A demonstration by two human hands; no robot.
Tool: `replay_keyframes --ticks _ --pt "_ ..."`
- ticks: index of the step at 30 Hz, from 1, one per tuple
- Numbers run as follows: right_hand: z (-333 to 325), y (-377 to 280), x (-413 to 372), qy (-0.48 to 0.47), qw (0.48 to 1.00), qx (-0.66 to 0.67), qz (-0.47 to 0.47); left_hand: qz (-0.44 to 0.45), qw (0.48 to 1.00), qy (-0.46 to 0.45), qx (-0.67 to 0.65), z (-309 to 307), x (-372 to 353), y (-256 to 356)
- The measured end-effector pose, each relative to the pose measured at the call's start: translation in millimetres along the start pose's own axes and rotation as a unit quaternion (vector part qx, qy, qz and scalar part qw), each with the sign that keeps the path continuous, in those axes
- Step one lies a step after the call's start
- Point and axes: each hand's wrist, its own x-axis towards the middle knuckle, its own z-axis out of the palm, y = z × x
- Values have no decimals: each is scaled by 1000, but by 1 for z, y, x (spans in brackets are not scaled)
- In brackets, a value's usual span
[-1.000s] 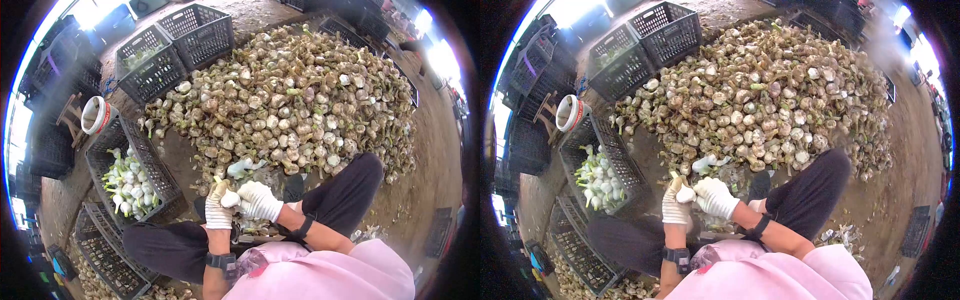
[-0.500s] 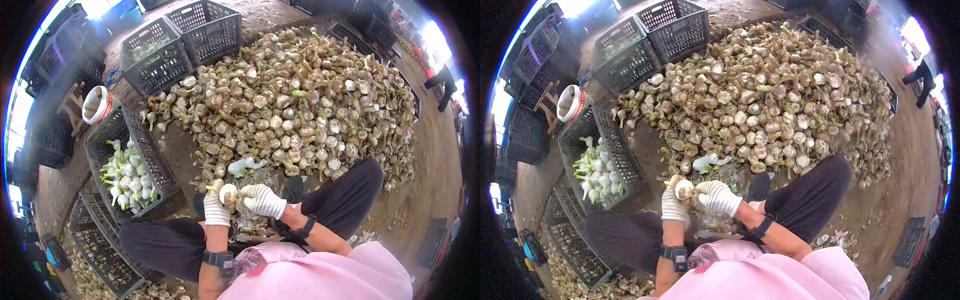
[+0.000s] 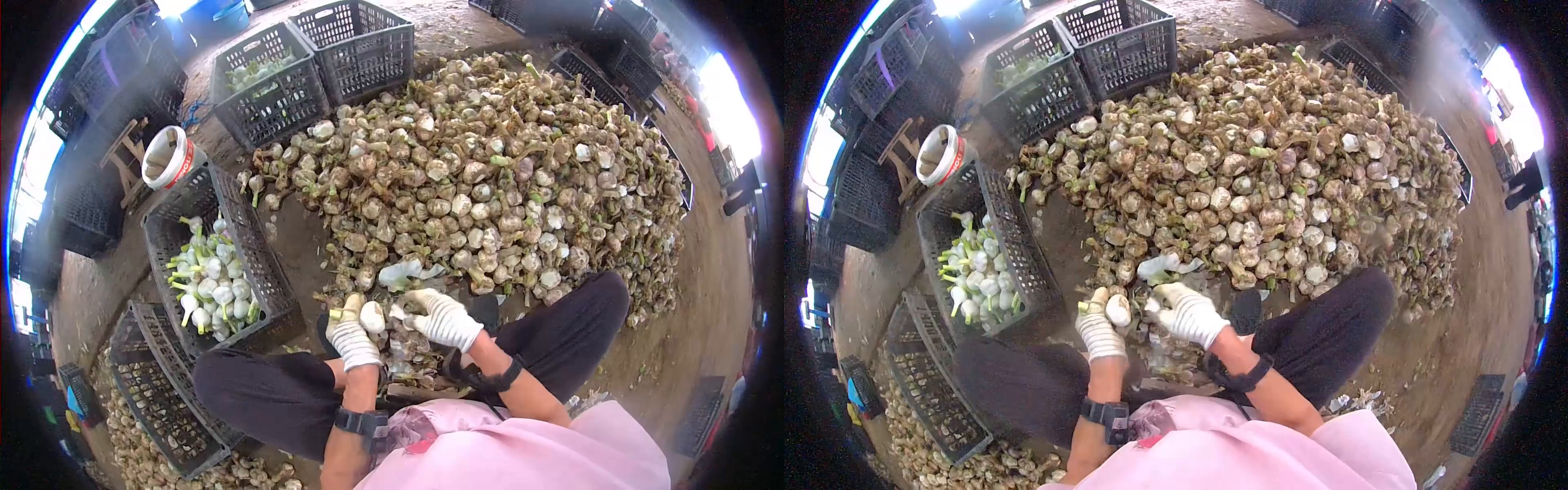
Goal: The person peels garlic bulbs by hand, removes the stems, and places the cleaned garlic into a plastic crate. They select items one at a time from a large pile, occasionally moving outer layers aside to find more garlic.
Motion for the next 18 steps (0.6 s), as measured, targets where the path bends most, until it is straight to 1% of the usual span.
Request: replay_keyframes --ticks 1,2,3,4,5,6,7,8,9,10,11,12,13,14,15,16,17,18 --pt "-3 -23 -3 -12 1000 -4 9 62 997 -35 26 -8 5 -6" --pt "-9 -49 -4 -20 1000 -7 17 131 989 -40 64 -4 -2 -2" --pt "-4 -56 -2 32 995 -78 -44 175 977 -63 101 -7 3 -7" --pt "2 -54 0 39 992 -115 -40 218 962 -87 137 -9 7 -12" --pt "5 -46 3 51 994 -76 -60 217 962 -89 137 -13 14 -13" --pt "8 -34 6 62 994 -37 -79 224 948 -144 177 -18 21 -10" --pt "9 -22 10 8 992 126 3 228 929 -197 216 -19 22 -7" --pt "10 -7 14 -46 954 285 86 225 930 -196 216 -19 19 -7" --pt "15 16 19 -111 935 280 190 111 971 -176 122 -13 9 -1" --pt "25 37 18 -110 935 279 189 -4 988 -153 23 -8 6 3" --pt "39 56 13 -124 977 85 154 -1 990 -144 10 -10 13 -3" --pt "45 66 13 -133 978 -116 111 -39 987 -149 -36 -12 15 0" --pt "36 54 13 -121 987 -5 109 -43 990 -126 -39 -11 16 2" --pt "28 40 13 -128 986 -7 104 -48 993 -100 -41 -12 15 2" --pt "13 15 15 -149 947 243 147 -19 996 -82 7 -14 20 -2" --pt "2 -4 20 -159 846 475 182 11 996 -67 55 -15 26 -7" --pt "4 -19 24 -190 858 451 158 79 982 -91 143 -15 24 -10" --pt "13 -30 23 -217 868 425 136 152 936 -123 291 -22 33 -17"
